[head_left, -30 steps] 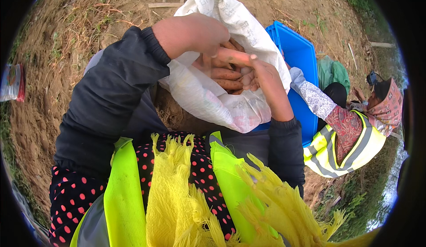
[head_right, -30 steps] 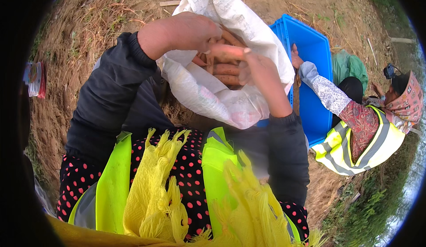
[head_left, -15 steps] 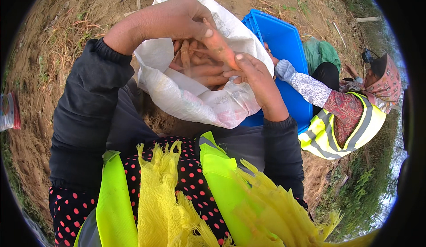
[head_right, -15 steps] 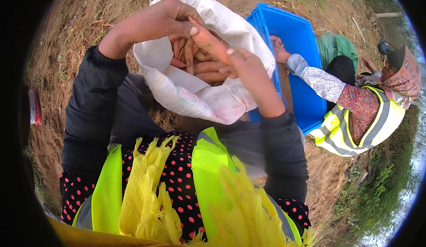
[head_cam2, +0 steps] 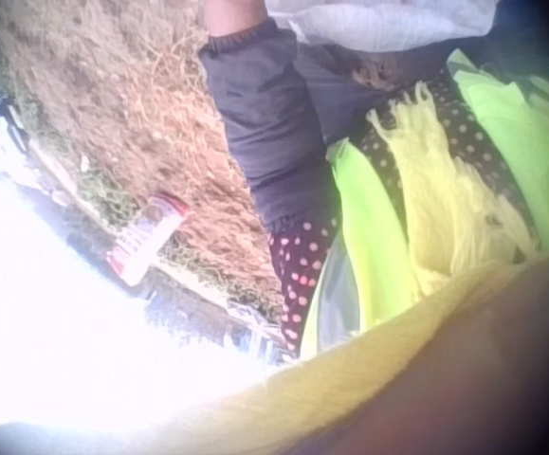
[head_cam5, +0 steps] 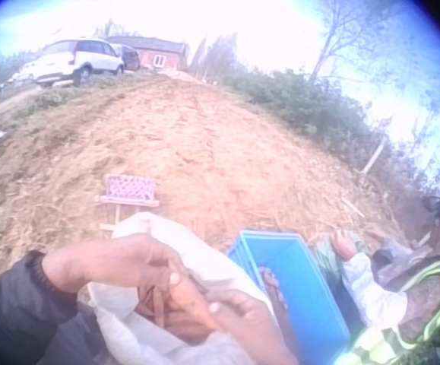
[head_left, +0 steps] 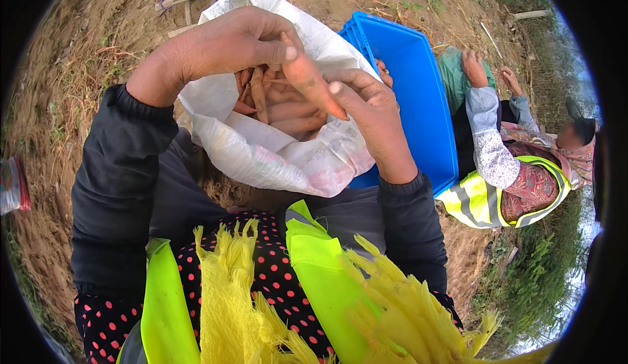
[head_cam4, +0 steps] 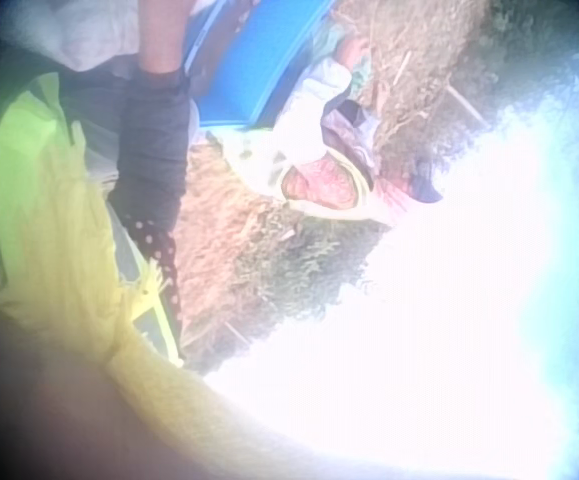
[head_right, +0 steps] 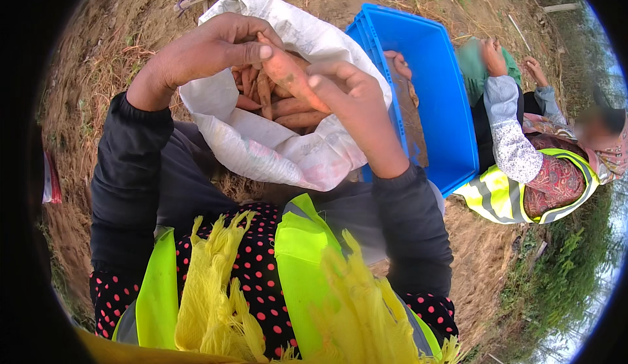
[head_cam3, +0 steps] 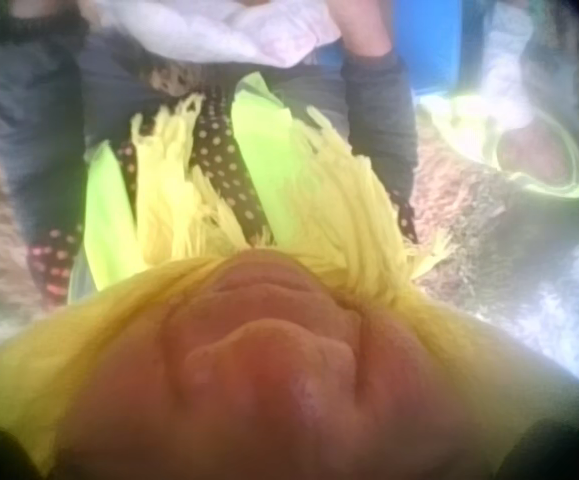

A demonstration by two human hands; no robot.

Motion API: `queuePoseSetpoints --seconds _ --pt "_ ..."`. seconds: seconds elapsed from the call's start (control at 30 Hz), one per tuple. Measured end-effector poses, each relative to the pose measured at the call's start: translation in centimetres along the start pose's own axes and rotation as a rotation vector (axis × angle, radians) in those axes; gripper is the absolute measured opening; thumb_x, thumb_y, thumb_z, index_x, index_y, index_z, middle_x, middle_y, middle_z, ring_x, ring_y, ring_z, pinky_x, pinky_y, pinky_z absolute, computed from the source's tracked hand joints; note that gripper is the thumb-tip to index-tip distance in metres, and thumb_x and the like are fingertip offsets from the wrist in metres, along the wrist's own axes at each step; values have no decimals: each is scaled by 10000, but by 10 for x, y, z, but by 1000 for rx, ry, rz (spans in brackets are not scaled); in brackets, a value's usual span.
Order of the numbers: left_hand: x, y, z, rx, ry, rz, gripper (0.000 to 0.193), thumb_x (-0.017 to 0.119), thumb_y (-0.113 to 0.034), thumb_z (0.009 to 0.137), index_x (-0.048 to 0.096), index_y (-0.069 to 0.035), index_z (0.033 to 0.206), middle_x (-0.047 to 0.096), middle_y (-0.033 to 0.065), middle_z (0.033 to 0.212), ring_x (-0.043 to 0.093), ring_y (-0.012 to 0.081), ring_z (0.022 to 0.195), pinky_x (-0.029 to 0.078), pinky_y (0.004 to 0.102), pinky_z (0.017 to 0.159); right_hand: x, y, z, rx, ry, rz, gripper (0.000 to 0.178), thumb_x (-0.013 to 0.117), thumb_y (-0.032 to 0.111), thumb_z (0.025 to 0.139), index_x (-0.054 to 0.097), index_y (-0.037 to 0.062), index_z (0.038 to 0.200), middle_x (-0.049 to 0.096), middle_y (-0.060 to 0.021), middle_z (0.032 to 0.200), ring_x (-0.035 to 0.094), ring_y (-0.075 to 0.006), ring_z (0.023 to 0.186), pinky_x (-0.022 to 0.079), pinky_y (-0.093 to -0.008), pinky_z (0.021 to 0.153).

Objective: The person sits on the ground and repeatedly picks up carrots from a white sack, rubs off soil, and places them into a blue crate. The person handles the carrots one at a time, turning them over and wiping them before depositing them.

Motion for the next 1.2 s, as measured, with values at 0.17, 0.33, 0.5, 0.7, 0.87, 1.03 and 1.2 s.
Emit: queuePoseSetpoints --seconds 0.17,0.33,0.5,0.7,0.87,1.03,1.2 --pt "3 3 3 27 2 -37 309 597 -292 1026 657 -6 1124 662 -15 951 576 50 873 495 244 769 2 -4 6 -7 -25 -2 234 718 170 913 704 -10 1062 692 -17 960 610 -65 896 482 -226 808" --pt "1 -1 2 98 -11 -10 316 582 -302 1033 650 -13 1139 685 -3 893 630 53 779 525 224 690 0 4 7 -42 -19 -46 215 724 172 911 704 -7 1029 684 -6 921 598 -55 839 480 -222 748" --pt "8 -1 2 119 -18 -12 301 566 -285 1040 643 -19 1156 698 17 841 671 76 706 547 217 626 4 3 3 -72 -10 -185 196 684 196 943 690 5 983 671 -5 880 588 -59 814 474 -225 723" --pt "8 -6 2 132 -30 -23 306 580 -298 1033 644 -17 1137 694 9 845 652 59 721 537 222 634 -17 18 4 -269 -216 -258 230 663 233 974 679 3 979 683 -26 901 600 -80 840 484 -243 757" --pt "11 -8 -1 13 -28 -85 277 582 -285 1031 649 -23 1087 681 -7 825 649 58 739 532 225 642 -56 38 11 -339 -541 -459 245 651 219 983 686 -16 1044 698 -65 935 636 -115 850 502 -256 776" --pt "9 -6 1 -78 -80 -124 287 588 -321 1022 663 -45 1028 665 -14 776 635 60 686 503 218 624 -39 47 11 -661 -584 -864 223 664 193 956 696 -6 1052 710 -123 1018 682 -225 878 513 -298 780" --pt "3 -7 -2 -165 -184 -223 365 595 -423 998 683 -76 926 658 6 713 619 85 623 473 220 595 -13 48 -11 -605 -112 -606 233 674 195 953 696 -7 1067 706 -136 1105 658 -229 1048 499 -336 915"
Point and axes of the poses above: each hand's wrist, its own z-axis towards the middle knuckle, its own x-axis out of the palm, y = z × x, the point moved 3 cm from there along z, towards the middle knuckle
